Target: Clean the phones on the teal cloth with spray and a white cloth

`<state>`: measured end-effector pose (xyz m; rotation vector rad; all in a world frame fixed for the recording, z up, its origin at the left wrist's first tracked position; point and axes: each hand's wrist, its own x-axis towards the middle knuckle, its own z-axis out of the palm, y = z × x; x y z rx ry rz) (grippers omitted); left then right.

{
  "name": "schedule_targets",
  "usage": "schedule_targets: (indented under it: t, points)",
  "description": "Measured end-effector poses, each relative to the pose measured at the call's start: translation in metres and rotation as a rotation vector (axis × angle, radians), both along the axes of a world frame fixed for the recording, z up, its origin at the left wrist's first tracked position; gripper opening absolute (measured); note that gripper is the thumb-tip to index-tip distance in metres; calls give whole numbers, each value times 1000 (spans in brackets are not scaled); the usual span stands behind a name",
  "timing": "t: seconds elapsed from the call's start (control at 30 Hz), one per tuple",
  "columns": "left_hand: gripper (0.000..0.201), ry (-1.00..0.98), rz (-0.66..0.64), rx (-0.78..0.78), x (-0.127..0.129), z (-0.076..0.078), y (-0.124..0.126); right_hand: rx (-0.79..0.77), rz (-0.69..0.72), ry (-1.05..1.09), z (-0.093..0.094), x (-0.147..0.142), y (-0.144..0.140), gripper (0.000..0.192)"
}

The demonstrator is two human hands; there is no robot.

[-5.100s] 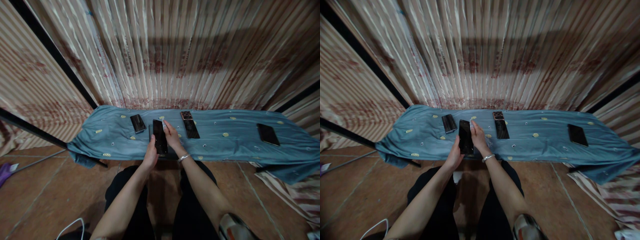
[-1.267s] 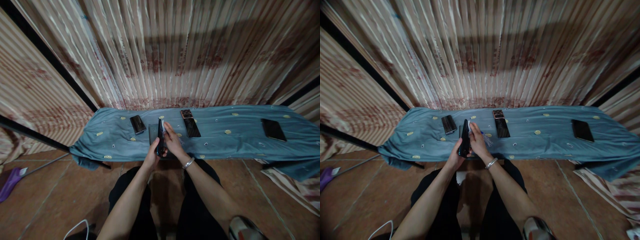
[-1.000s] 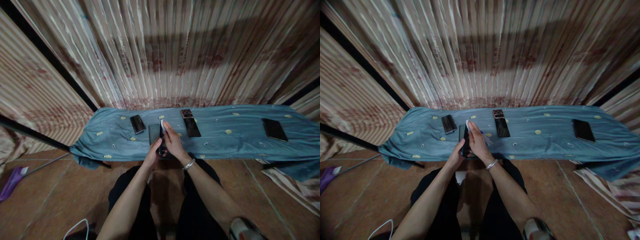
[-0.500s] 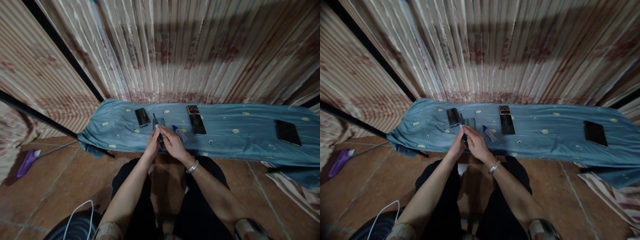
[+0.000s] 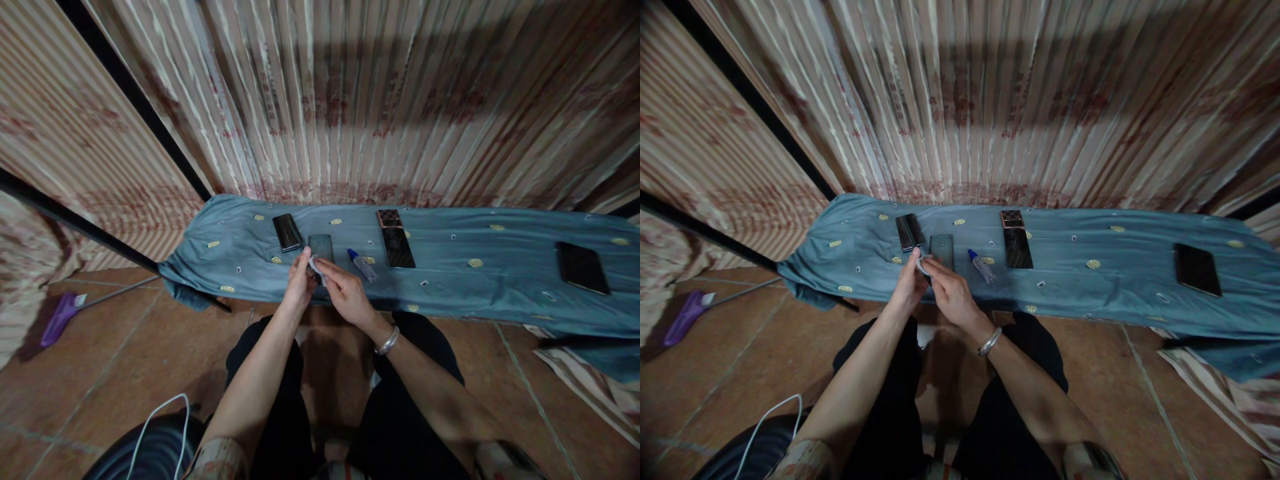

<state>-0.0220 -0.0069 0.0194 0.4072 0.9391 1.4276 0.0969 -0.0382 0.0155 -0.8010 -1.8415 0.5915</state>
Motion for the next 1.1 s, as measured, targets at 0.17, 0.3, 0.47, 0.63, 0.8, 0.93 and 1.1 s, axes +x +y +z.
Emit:
schedule_targets:
  t: [0.17, 0.3, 0.47, 0.63, 0.8, 0.93, 1.1]
  points:
    - [33, -46, 41, -35, -2, 2, 1, 88, 6, -56, -4, -4, -7, 54]
    - [33, -92, -17, -96, -5, 9, -2, 105, -8, -72, -11, -9, -10, 56]
    - [32, -164, -36, -40, -11, 18, -5, 89, -8, -87, -16, -11, -12, 55]
    - [36, -147, -80, 6, -12, 19, -8, 13, -9, -58, -16, -10, -14, 48]
    - [35, -90, -176, -5, -5, 14, -12, -53, -44, -61, -14, -5, -8, 48]
    - [35, -51, -237, 34, 3, 10, -17, -64, -98, -70, -12, 1, 3, 47]
    - [35, -40, -271, 90, 8, 8, -18, -38, -136, -71, -7, 8, 9, 46]
